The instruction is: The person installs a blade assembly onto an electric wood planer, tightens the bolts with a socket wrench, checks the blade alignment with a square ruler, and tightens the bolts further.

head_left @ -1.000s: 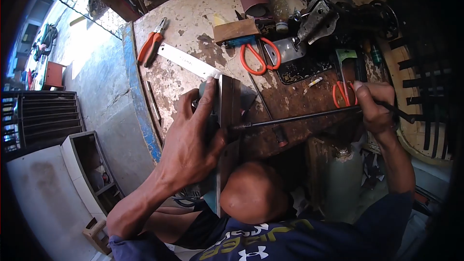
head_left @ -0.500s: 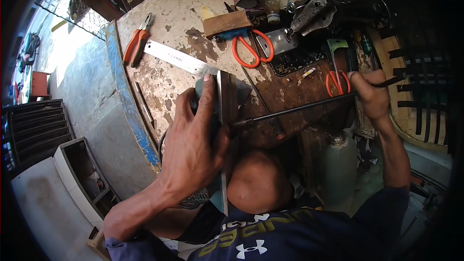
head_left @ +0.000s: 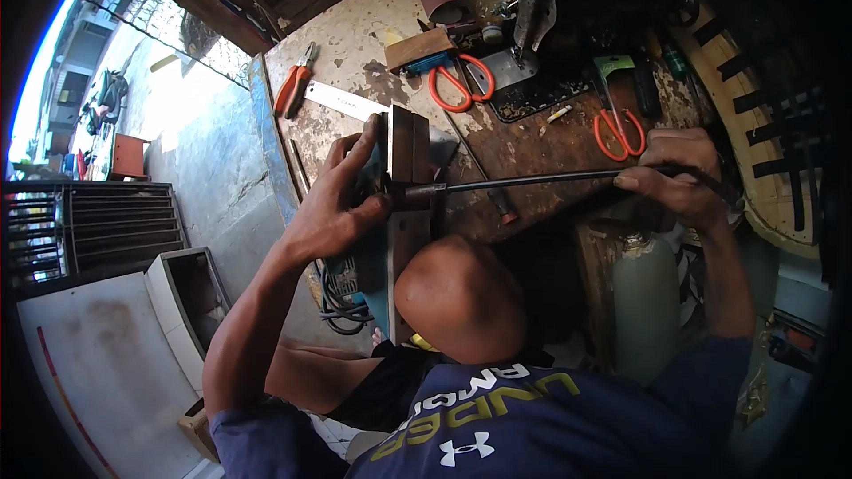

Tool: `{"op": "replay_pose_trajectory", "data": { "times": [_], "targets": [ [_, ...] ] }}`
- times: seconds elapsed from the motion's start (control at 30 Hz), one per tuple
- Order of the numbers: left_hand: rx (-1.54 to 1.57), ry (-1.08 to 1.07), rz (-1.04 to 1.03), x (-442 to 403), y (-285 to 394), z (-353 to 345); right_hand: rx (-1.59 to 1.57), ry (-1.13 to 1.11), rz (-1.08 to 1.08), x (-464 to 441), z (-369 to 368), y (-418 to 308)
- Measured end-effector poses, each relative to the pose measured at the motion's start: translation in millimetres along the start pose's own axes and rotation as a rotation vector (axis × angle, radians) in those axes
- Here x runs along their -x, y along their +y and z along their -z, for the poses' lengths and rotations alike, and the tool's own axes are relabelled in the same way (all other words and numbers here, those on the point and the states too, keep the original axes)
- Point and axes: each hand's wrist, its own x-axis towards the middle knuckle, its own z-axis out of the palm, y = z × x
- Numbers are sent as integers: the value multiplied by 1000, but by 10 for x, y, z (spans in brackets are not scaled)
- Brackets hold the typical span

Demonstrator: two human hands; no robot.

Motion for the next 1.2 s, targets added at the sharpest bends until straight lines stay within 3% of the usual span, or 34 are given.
{"op": "replay_pose_trajectory", "data": {
  "times": [0.33,0.4,0.57,0.6,0.67,0.83,1.13,1.2],
  "targets": [
    [-53,-36,-68,13,-35,40,113,48,309,-266,-114,241],
    [-67,-39,-88,8,-44,38,77,36,292,-310,-124,297],
    [-62,-49,-110,0,-45,39,224,54,680,-607,-13,340],
    [-50,-49,-112,3,-37,30,226,47,678,-607,-18,333],
    [-43,-46,-95,11,-41,2,93,14,236,-539,-72,285],
    [-77,-7,-133,-1,-63,-8,-33,100,-40,-493,-223,214],
    [-64,28,-97,43,-32,-45,125,188,-352,-527,-258,-51],
    [-65,55,-94,38,-41,-45,11,228,-522,-560,-272,-77]
  ]
}}
